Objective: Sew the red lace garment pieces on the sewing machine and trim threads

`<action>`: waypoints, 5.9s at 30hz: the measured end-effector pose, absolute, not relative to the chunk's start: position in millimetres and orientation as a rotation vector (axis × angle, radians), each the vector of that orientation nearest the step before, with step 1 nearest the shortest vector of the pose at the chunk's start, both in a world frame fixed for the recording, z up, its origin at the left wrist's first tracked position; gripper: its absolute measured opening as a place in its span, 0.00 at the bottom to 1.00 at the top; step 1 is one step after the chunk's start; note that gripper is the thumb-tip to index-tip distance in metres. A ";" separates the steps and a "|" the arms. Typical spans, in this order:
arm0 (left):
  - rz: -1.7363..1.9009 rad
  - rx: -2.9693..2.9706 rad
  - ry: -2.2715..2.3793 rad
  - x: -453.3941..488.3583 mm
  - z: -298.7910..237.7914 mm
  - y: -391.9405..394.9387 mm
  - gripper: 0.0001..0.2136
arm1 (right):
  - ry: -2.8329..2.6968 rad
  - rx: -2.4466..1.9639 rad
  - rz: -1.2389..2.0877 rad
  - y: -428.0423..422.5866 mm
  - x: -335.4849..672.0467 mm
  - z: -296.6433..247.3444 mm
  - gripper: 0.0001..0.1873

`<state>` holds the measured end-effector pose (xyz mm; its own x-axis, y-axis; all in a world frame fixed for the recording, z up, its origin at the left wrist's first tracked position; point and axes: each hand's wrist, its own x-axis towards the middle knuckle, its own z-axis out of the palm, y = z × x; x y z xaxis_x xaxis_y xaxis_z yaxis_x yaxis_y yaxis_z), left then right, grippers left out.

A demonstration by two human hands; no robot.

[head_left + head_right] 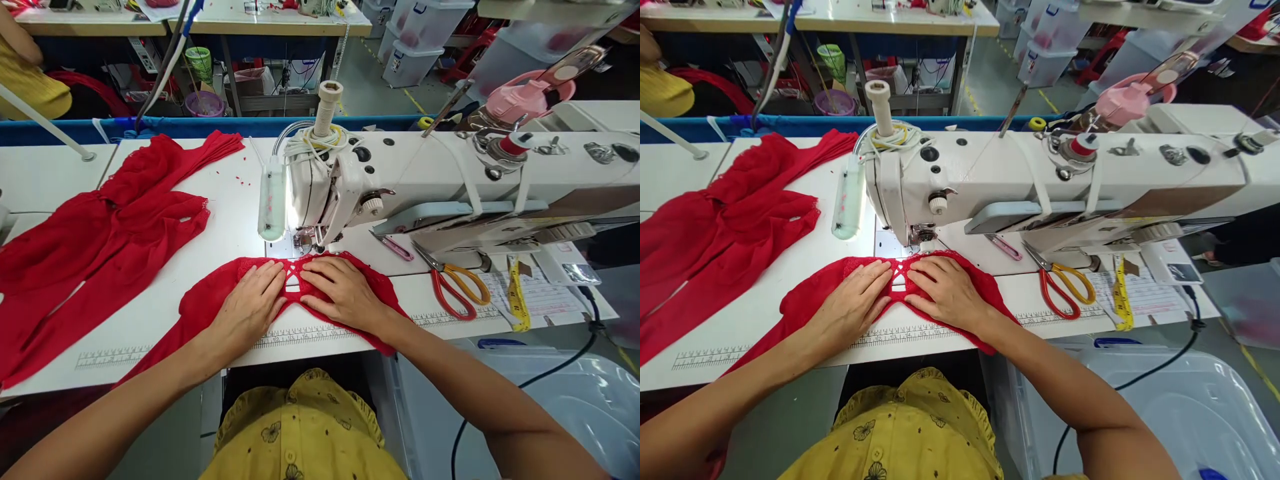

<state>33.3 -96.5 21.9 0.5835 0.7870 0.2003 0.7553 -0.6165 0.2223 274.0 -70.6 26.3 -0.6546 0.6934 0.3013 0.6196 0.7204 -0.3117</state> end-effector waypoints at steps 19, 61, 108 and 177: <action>0.309 2.791 1.281 20.7 26.1 -84.7 0.24 | -2.543 -1.037 0.271 -69.3 276.5 25.1 0.22; 0.629 2.617 1.212 24.3 42.5 -101.1 0.17 | -2.422 -1.134 -0.032 -82.2 282.9 47.8 0.14; 0.961 0.965 1.113 50.9 41.6 -124.7 0.15 | -2.181 -1.131 0.046 -114.8 237.6 36.9 0.09; 1.059 1.192 1.268 57.0 32.5 -108.3 0.14 | -1.747 -1.541 0.999 -135.9 218.5 36.8 0.19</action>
<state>57.0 -108.3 32.5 0.0463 0.9923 -0.1152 0.0637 0.1121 0.9916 218.5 -135.9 36.8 -0.1482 0.9880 -0.0436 0.5386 0.0437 -0.8414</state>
